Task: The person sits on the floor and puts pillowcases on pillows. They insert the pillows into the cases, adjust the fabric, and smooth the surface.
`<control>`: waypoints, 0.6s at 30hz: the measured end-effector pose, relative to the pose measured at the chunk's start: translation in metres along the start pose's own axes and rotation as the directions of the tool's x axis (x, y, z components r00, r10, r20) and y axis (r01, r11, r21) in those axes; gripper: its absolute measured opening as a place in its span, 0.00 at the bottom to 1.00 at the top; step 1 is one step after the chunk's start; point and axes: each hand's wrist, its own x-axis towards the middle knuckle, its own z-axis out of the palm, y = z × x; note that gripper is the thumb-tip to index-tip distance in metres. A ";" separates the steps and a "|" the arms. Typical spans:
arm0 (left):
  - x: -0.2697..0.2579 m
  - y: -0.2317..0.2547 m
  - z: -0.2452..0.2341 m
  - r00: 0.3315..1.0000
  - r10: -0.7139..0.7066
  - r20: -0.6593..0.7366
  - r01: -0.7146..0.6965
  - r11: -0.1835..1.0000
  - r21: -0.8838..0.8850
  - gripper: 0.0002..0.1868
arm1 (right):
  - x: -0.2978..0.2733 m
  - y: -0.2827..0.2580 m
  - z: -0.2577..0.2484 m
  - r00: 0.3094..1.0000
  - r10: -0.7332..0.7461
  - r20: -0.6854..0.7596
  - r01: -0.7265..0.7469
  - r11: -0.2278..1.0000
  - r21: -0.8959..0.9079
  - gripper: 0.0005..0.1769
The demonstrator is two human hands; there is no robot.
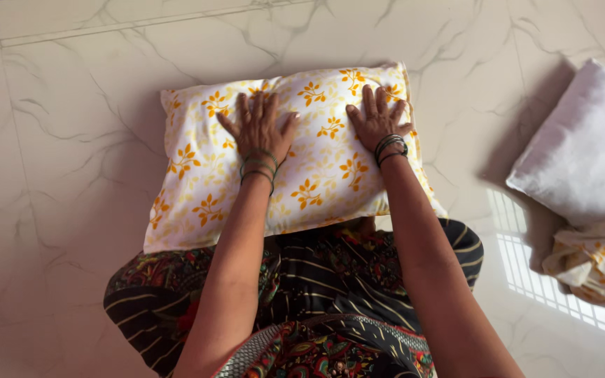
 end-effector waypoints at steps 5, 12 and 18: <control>-0.039 -0.034 0.005 0.945 0.092 -0.315 -0.125 0.989 -0.085 0.33 | -0.013 0.029 0.009 0.998 -0.044 0.041 0.041 0.997 0.071 0.49; -0.061 -0.135 -0.056 0.607 -0.711 0.354 0.758 0.652 0.011 0.43 | 0.031 0.138 0.002 0.976 0.021 0.216 -0.058 0.984 0.166 0.49; -0.040 -0.185 0.018 0.734 -0.641 0.224 0.662 0.601 -0.448 0.47 | 0.060 0.159 0.014 0.996 0.035 -0.077 0.007 0.877 0.481 0.43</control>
